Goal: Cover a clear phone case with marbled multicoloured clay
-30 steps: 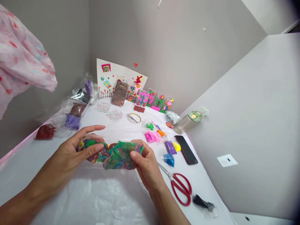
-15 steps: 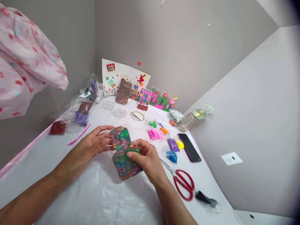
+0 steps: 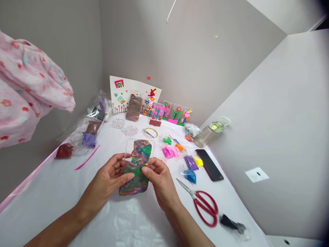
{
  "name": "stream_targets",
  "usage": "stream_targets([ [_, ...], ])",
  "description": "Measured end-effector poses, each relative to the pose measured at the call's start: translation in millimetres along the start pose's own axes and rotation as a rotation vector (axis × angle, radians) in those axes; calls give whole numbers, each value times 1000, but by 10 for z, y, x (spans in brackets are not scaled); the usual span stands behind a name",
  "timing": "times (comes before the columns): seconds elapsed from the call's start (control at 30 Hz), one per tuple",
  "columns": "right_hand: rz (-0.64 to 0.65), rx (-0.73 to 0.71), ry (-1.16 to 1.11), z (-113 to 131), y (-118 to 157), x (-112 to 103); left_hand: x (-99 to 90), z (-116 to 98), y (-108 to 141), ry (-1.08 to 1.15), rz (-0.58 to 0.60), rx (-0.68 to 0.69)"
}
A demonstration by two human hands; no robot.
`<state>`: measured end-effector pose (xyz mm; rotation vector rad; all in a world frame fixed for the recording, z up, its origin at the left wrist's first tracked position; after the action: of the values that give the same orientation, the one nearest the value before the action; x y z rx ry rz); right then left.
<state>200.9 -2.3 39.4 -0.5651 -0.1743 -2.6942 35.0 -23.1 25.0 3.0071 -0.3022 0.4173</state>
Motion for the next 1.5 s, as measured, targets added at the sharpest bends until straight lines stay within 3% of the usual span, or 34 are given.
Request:
stream_targets([
  [0.1,45,12,11,-5,-3,26,24,-9,23,34,-8,-25],
  [0.3,-4,16,98,-5,9,33,45,41,29,137,77,-145],
  [0.8,-62,0,187,-8,17,43,84,124,-8,228,26,-144],
  [1.0,32,-2,149,-8,22,94,69,137,11,170,-13,-180],
  [1.13,-13,-11,160,-26,14,56,77,133,32,118,6,-217],
  [1.33,0,-25,230,-62,45,99,54,75,-2,-49,-15,-159],
  [1.5,-20,-56,268,-68,54,129,30,60,17,-9,-4,-154],
])
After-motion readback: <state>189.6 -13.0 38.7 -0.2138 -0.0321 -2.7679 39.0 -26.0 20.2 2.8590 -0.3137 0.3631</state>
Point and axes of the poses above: each hand's wrist, its own y-axis away from the middle knuckle, its own x-axis out of the palm, z = x × y, the point moved 2 cm from there along -y, towards the middle knuckle, and after that the axes turned 7 degrees about z, right-handed, at the moved point
